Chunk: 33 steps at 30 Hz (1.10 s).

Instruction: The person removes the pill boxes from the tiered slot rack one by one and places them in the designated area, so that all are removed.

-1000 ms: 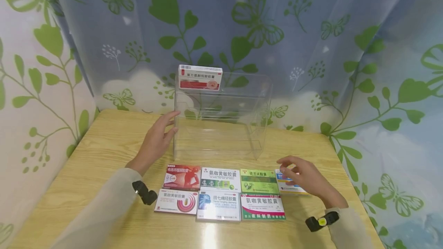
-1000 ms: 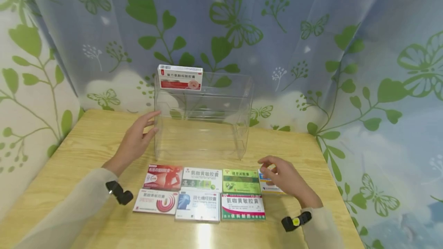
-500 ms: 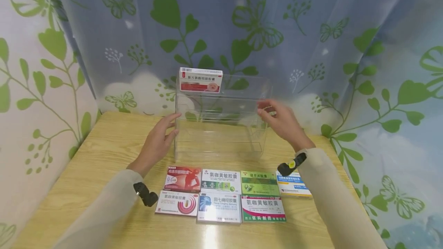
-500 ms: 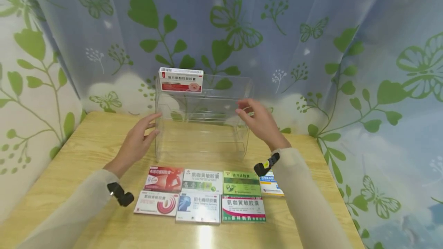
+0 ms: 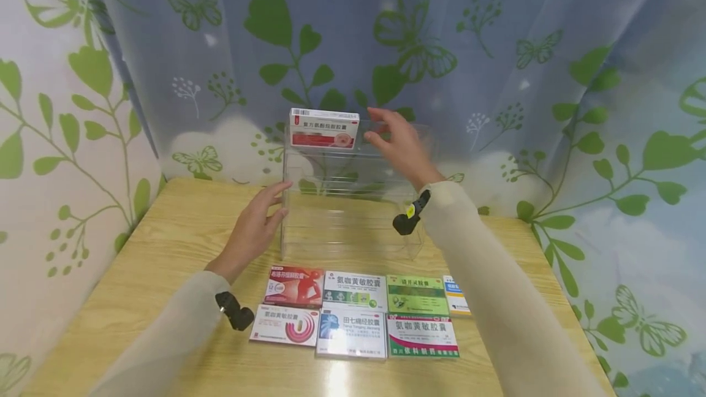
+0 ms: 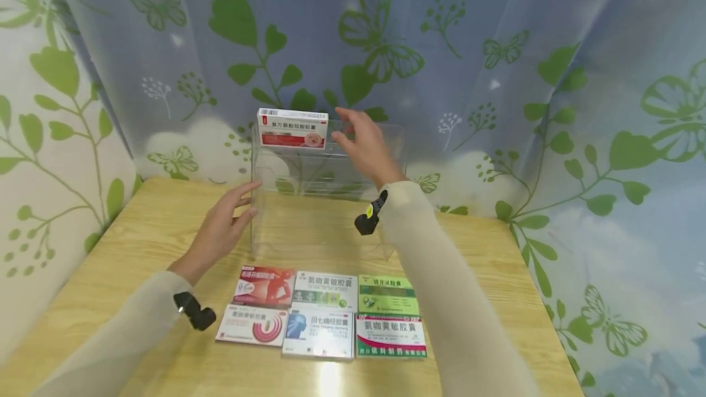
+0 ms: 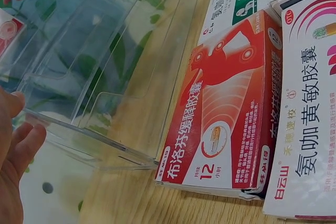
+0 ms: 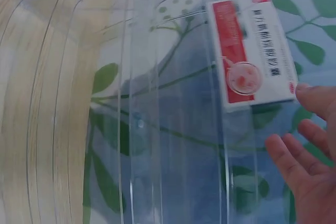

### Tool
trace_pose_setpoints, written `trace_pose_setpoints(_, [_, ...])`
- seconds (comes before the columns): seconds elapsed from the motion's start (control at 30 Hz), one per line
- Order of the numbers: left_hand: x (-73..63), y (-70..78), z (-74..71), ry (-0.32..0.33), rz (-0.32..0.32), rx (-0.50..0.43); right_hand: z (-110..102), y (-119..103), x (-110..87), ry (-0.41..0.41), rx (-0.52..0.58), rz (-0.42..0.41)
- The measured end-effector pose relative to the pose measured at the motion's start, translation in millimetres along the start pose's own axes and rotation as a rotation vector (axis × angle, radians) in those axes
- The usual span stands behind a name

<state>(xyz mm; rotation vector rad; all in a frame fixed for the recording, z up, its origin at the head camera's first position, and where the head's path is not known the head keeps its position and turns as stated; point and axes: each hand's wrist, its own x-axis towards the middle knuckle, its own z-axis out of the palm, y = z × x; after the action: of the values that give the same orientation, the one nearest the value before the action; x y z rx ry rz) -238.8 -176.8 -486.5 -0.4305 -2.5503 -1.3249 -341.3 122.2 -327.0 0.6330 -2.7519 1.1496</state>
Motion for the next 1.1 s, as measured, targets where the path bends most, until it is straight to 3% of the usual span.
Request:
trace_pose_setpoints(0.27, [0.2, 0.9, 0.7, -0.002, 0.010, 0.003, 17, -14, 12.8, -0.053, -0.070, 0.013])
trace_pose_setpoints(0.6, [-0.6, 0.9, -0.3, 0.005, 0.004, 0.015, 20, -23, 17.8, 0.078, -0.124, -0.073])
trace_pose_setpoints(0.93, [-0.7, 1.6, 0.4, 0.008, 0.009, 0.023, -25, -26, -5.0, 0.289, -0.010, -0.170])
trace_pose_setpoints(1.1, [-0.7, 0.8, 0.8, 0.004, -0.003, 0.017, -54, -14, -26.9, 0.338, 0.016, -0.187])
